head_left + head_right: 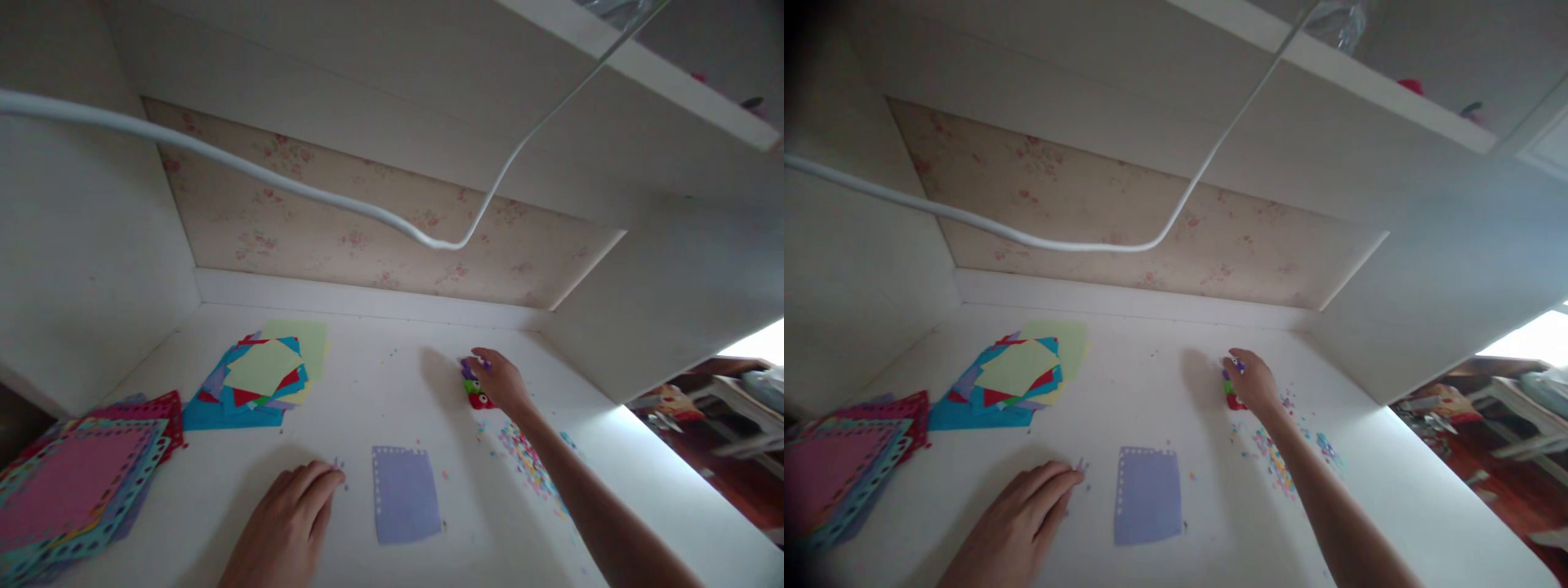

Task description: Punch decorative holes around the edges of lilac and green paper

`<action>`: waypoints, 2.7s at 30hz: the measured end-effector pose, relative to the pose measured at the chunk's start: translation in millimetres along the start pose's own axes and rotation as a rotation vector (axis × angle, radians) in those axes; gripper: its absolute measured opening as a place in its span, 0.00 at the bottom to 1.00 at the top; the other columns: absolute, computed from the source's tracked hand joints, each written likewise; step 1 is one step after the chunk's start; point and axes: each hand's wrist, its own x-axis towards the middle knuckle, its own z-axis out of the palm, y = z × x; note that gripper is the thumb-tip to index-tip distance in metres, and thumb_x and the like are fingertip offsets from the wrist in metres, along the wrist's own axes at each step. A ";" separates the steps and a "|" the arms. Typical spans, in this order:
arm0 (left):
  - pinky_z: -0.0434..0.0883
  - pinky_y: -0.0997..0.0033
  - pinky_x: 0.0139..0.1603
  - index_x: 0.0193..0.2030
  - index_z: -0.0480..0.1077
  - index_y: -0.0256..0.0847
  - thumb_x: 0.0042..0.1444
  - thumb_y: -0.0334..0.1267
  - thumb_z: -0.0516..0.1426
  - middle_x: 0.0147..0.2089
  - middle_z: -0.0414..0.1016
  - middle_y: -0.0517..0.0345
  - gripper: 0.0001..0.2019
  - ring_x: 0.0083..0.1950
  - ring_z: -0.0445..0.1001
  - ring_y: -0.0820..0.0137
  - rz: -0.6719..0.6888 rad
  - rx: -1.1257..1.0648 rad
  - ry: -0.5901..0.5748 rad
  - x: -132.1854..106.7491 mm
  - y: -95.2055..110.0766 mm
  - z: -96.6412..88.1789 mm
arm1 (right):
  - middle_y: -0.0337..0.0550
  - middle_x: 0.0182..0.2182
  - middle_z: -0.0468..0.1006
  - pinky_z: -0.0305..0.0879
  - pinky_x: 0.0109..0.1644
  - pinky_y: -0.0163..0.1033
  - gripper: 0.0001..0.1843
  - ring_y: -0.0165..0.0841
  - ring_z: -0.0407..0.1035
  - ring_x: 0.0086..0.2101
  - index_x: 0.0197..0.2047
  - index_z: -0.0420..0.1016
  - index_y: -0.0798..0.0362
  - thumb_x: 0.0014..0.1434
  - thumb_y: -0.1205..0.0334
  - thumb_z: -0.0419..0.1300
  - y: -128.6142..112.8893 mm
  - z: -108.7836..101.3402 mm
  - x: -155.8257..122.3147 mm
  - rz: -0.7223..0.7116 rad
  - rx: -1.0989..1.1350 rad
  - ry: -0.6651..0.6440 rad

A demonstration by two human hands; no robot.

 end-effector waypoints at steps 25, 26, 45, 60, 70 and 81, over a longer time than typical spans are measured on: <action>0.69 0.53 0.59 0.46 0.78 0.48 0.61 0.36 0.54 0.53 0.78 0.55 0.12 0.55 0.74 0.60 -0.213 0.018 -0.090 11.6 -13.1 6.4 | 0.32 0.15 0.59 0.48 0.22 0.34 0.28 0.27 0.52 0.18 0.24 0.66 0.52 0.61 0.36 0.52 -46.8 35.2 -153.0 0.141 0.758 -0.229; 0.69 0.53 0.59 0.46 0.78 0.47 0.61 0.36 0.53 0.53 0.78 0.55 0.13 0.55 0.74 0.60 -0.213 0.018 -0.095 11.7 -13.4 6.2 | 0.32 0.15 0.60 0.48 0.22 0.34 0.28 0.27 0.52 0.18 0.24 0.66 0.52 0.61 0.36 0.52 -46.8 35.3 -152.6 0.138 0.759 -0.229; 0.69 0.52 0.58 0.46 0.78 0.47 0.61 0.37 0.54 0.53 0.79 0.55 0.12 0.55 0.75 0.59 -0.200 0.020 -0.103 13.6 -16.6 5.4 | 0.36 0.20 0.70 0.50 0.20 0.33 0.17 0.26 0.54 0.16 0.37 0.74 0.54 0.57 0.48 0.56 -44.5 34.7 -147.9 0.220 1.064 -0.218; 0.69 0.54 0.59 0.46 0.78 0.47 0.60 0.37 0.55 0.52 0.79 0.55 0.12 0.54 0.75 0.60 -0.199 0.000 -0.120 14.6 -18.3 4.7 | 0.34 0.15 0.61 0.46 0.25 0.33 0.10 0.27 0.53 0.20 0.20 0.70 0.53 0.39 0.63 0.49 -32.7 49.6 -147.8 0.155 0.963 -0.172; 0.69 0.53 0.59 0.46 0.78 0.45 0.61 0.36 0.54 0.52 0.79 0.53 0.12 0.54 0.74 0.60 -0.199 0.004 -0.113 14.7 -15.6 3.9 | 0.35 0.15 0.63 0.47 0.25 0.33 0.09 0.28 0.54 0.20 0.18 0.67 0.52 0.37 0.62 0.47 -37.2 44.2 -149.3 0.114 0.890 -0.212; 0.69 0.54 0.58 0.44 0.78 0.47 0.61 0.36 0.54 0.51 0.79 0.55 0.11 0.53 0.75 0.61 -0.187 0.023 -0.100 13.4 -15.6 4.5 | 0.35 0.15 0.65 0.50 0.25 0.33 0.10 0.28 0.56 0.20 0.19 0.70 0.52 0.38 0.63 0.48 -43.7 44.1 -153.5 0.130 0.906 -0.189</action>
